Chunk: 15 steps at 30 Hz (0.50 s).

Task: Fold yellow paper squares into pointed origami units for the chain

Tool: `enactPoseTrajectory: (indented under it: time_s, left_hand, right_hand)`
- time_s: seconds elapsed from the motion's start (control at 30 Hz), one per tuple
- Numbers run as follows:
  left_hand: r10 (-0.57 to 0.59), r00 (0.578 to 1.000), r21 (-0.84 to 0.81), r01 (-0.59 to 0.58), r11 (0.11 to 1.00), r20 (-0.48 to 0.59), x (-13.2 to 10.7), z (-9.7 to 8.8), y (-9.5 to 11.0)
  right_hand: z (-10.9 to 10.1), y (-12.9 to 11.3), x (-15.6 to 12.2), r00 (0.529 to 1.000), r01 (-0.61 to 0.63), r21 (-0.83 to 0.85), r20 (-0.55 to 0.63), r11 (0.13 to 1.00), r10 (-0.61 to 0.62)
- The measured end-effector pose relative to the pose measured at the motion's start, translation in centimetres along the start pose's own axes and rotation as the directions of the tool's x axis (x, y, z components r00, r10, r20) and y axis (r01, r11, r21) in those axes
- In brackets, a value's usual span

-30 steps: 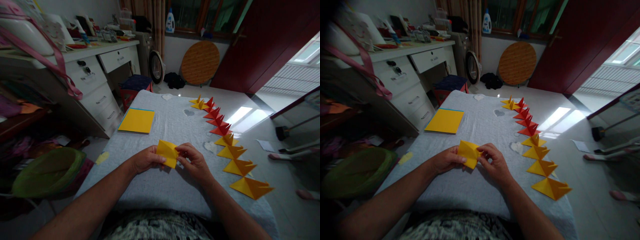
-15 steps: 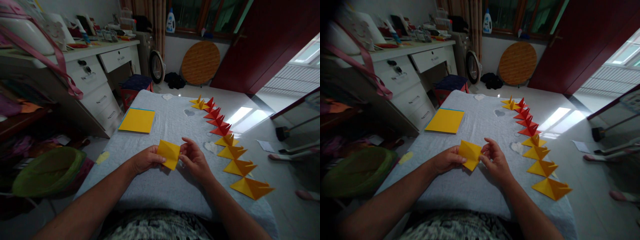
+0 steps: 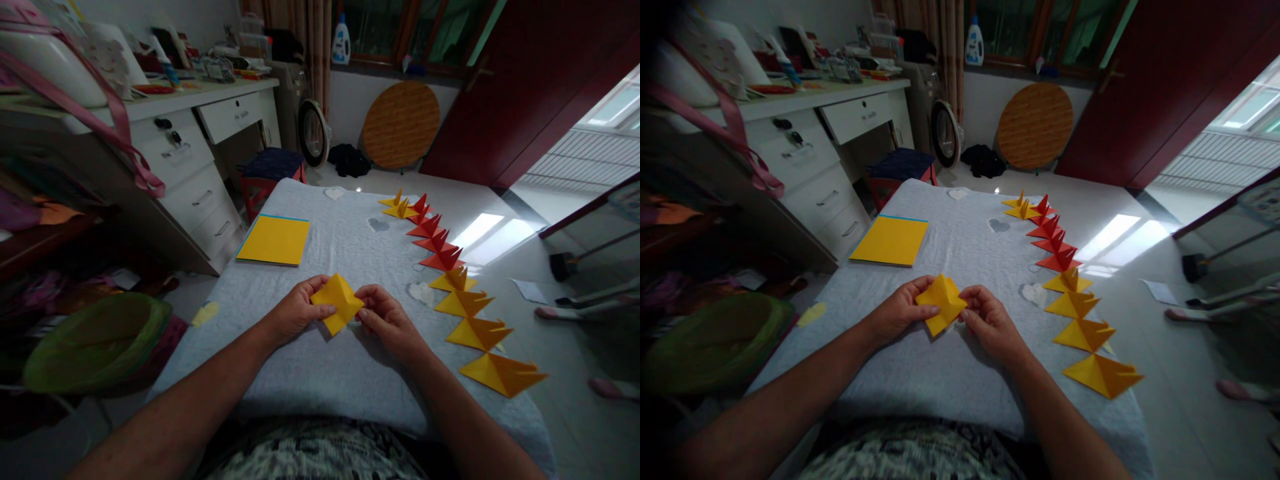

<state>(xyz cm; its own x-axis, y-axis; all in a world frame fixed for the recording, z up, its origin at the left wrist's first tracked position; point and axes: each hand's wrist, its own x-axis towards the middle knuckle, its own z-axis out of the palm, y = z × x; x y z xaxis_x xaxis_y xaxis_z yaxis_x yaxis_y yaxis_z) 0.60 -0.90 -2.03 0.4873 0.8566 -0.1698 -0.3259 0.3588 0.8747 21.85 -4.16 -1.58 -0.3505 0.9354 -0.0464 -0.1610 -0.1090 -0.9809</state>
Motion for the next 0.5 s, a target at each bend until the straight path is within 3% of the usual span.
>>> enactPoseTrajectory:
  time_s: [0.23, 0.5]
  left_hand:
    - [0.049, 0.998, 0.041, -0.047, 0.998, -0.034, -0.13, 0.55, 0.72]
    - [0.091, 0.995, 0.149, -0.083, 0.985, -0.045, -0.03, 0.58, 0.3]
  right_hand:
    - [0.14, -0.12, 0.05, 0.998, -0.038, 0.052, 0.055, 0.998, 0.035]
    - [-0.04, -0.37, 0.07, 0.997, -0.075, 0.078, -0.019, 0.994, 0.076]
